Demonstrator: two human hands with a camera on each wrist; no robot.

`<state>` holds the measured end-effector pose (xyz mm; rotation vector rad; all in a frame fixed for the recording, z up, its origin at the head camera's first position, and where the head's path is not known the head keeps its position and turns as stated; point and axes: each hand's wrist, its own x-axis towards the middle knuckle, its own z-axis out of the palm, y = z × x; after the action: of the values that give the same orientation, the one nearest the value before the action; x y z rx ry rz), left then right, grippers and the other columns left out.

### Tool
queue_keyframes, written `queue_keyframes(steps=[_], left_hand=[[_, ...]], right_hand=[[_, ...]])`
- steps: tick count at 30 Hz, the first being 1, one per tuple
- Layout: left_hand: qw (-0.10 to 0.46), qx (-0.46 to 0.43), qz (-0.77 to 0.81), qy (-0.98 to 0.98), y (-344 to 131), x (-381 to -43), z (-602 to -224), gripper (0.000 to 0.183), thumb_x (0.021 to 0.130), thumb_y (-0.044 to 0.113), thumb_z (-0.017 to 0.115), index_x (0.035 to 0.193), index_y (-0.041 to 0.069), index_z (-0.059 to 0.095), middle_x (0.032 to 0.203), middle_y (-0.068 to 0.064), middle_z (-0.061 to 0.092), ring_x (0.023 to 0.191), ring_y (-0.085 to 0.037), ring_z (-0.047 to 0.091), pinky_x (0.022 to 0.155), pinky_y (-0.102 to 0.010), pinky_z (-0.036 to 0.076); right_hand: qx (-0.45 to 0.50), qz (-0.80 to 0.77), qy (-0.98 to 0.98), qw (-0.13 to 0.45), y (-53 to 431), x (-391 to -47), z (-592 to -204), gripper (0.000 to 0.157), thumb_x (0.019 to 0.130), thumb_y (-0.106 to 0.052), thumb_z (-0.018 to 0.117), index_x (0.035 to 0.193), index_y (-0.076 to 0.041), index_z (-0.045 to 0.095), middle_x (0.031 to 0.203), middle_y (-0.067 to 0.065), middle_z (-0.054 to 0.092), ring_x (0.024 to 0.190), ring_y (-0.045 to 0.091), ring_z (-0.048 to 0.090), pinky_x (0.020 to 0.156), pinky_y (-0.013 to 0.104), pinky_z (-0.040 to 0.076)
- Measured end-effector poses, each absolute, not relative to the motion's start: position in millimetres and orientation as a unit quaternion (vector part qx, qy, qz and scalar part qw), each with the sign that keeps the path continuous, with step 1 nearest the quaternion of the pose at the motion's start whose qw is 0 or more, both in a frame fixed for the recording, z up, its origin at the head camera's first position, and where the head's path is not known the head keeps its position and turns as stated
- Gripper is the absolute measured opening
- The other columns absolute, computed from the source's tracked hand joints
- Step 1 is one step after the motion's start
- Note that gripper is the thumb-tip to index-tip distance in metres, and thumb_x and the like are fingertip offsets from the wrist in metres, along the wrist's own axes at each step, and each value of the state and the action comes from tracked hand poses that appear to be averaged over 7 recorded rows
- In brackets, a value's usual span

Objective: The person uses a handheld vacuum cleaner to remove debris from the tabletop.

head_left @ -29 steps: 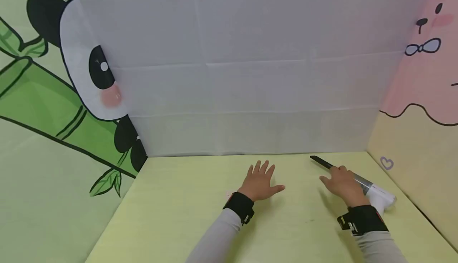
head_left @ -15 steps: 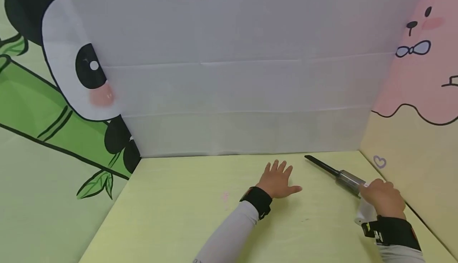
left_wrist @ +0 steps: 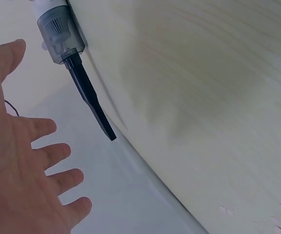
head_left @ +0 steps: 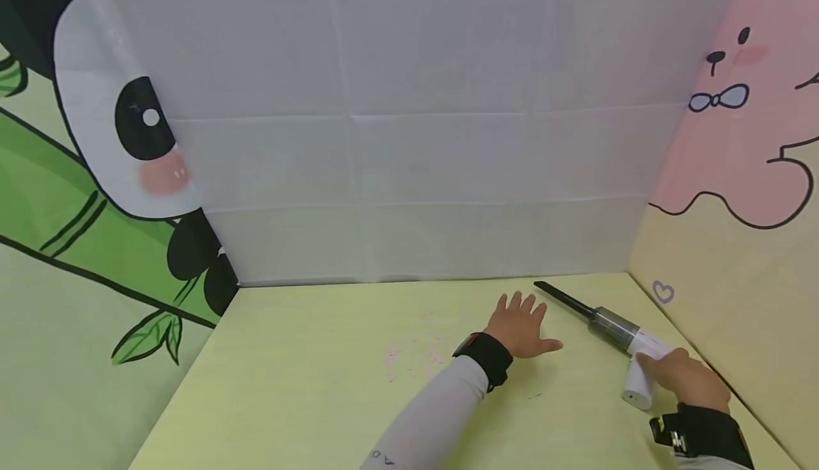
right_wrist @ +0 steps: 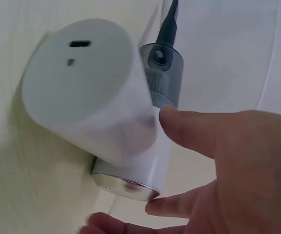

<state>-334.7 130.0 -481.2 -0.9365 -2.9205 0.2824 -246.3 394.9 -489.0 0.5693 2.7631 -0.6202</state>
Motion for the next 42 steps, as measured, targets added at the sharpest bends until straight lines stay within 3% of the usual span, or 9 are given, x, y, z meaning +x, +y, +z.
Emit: queue_keyframes(steps=[6,9,13,15,18,27,36,42], left_hand=[[0.037,-0.305,0.097,-0.947,142.2,-332.8,-481.2,0.079,0.081,0.078,0.024,0.145,0.033,0.026,0.15,0.008,0.027,0.138,-0.019,0.019,0.11,-0.04,0.018],[0.033,-0.309,0.097,-0.946,147.8,-331.7,-482.8,0.079,0.081,0.079,0.024,0.145,0.033,0.025,0.15,0.008,0.027,0.138,-0.019,0.019,0.11,-0.04,0.018],[0.038,-0.314,0.093,-0.944,156.6,-330.0,-486.3,0.078,0.081,0.078,0.026,0.144,0.033,0.027,0.148,0.008,0.029,0.138,-0.018,0.021,0.11,-0.04,0.019],[0.044,-0.317,0.092,-0.943,161.0,-329.4,-488.2,0.077,0.081,0.077,0.028,0.144,0.033,0.029,0.147,0.009,0.032,0.137,-0.017,0.023,0.109,-0.04,0.021],[0.058,-0.317,0.091,-0.942,166.1,-328.9,-491.6,0.075,0.081,0.076,0.033,0.142,0.033,0.033,0.143,0.01,0.037,0.134,-0.016,0.028,0.108,-0.038,0.023],[0.071,-0.316,0.086,-0.942,172.7,-325.9,-492.6,0.073,0.081,0.073,0.039,0.141,0.032,0.034,0.143,0.01,0.037,0.132,-0.014,0.03,0.107,-0.036,0.026],[0.093,-0.31,0.09,-0.942,170.5,-321.4,-482.2,0.074,0.085,0.066,0.043,0.146,0.026,0.025,0.148,0.006,0.03,0.136,-0.017,0.024,0.109,-0.037,0.023],[0.148,-0.312,0.102,-0.933,177.3,-320.8,-478.6,0.067,0.09,0.054,0.046,0.146,0.023,0.024,0.146,0.004,0.031,0.134,-0.018,0.026,0.108,-0.036,0.026]], right_hand=[[0.225,-0.226,0.941,0.114,389.3,-247.0,-498.5,0.11,0.079,-0.076,0.037,0.112,0.027,0.022,0.083,0.03,0.049,0.073,0.038,0.052,0.062,0.047,0.044],[0.217,-0.219,0.943,0.122,387.8,-248.6,-500.4,0.117,0.074,-0.082,0.036,0.113,0.028,0.03,0.092,0.038,0.045,0.074,0.04,0.051,0.062,0.049,0.044],[0.193,-0.214,0.95,0.122,387.7,-248.9,-501.2,0.098,0.075,-0.081,0.037,0.102,0.011,0.054,0.087,0.03,0.05,0.072,0.035,0.05,0.06,0.046,0.043],[0.188,-0.225,0.949,0.115,386.7,-247.4,-501.8,0.083,0.077,-0.078,0.04,0.091,0.003,0.058,0.075,0.017,0.051,0.067,0.03,0.05,0.057,0.042,0.041],[0.184,-0.234,0.948,0.112,382.5,-246.1,-503.3,0.069,0.081,-0.071,0.043,0.084,-0.003,0.057,0.067,0.009,0.053,0.061,0.024,0.051,0.054,0.038,0.041],[0.216,-0.214,0.951,0.057,383.7,-247.7,-503.6,0.06,0.086,-0.053,0.051,0.094,0.007,0.057,0.074,0.018,0.053,0.067,0.03,0.051,0.055,0.042,0.044],[0.134,-0.211,0.968,0.005,414.2,-232.9,-506.2,0.05,0.088,-0.042,0.052,0.074,0.005,0.054,0.066,0.012,0.052,0.059,0.024,0.05,0.05,0.041,0.042],[0.11,-0.201,0.973,-0.009,416.4,-228.3,-490.0,0.06,0.085,-0.046,0.055,0.09,0.013,0.046,0.072,0.017,0.052,0.061,0.027,0.051,0.051,0.042,0.043]])
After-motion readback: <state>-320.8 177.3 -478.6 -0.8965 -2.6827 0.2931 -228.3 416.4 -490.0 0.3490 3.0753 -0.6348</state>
